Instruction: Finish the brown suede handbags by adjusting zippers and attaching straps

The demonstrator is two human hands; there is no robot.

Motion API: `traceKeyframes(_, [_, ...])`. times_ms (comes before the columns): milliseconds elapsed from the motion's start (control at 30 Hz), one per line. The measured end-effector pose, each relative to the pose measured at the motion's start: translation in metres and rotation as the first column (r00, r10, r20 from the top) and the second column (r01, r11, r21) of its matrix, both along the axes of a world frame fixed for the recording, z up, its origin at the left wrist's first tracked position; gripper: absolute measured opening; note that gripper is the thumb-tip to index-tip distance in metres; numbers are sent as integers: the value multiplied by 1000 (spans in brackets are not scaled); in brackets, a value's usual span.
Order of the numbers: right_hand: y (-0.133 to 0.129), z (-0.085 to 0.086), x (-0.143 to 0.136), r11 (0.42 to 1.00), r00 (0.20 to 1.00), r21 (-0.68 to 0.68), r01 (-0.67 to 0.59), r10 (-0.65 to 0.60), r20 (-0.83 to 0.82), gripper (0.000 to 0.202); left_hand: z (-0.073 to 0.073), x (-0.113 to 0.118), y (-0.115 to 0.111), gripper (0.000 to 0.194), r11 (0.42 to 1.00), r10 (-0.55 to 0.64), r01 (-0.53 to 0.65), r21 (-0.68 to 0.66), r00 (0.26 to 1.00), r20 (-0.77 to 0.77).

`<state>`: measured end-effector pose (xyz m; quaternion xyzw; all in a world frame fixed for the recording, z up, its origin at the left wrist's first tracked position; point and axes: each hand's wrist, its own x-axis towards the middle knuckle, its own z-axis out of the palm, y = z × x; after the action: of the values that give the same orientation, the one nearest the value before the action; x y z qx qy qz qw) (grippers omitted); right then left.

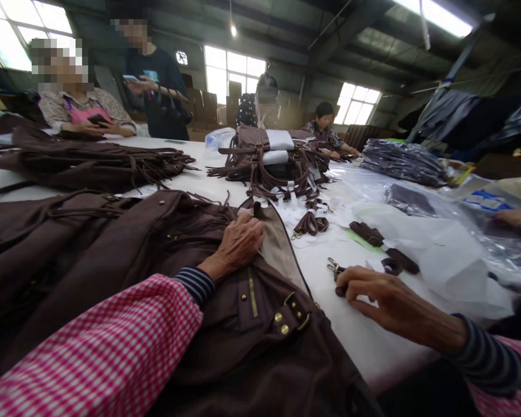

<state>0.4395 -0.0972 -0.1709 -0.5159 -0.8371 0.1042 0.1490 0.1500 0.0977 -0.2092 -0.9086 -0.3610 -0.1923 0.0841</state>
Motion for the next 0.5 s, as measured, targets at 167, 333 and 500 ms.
traceKeyframes(167, [-6,18,12,975,971,-54,214,-218,-99,18,-1,1,1,16,1000,-6,6,13,1000,19])
traceKeyframes(333, [3,29,15,972,945,77,222,-234,229,23,-1,1,1,14,1000,-16,15,11,999,38])
traceKeyframes(500, [23,26,10,965,768,174,198,-263,584,22,-2,1,2,14,1000,-19,19,7,999,33])
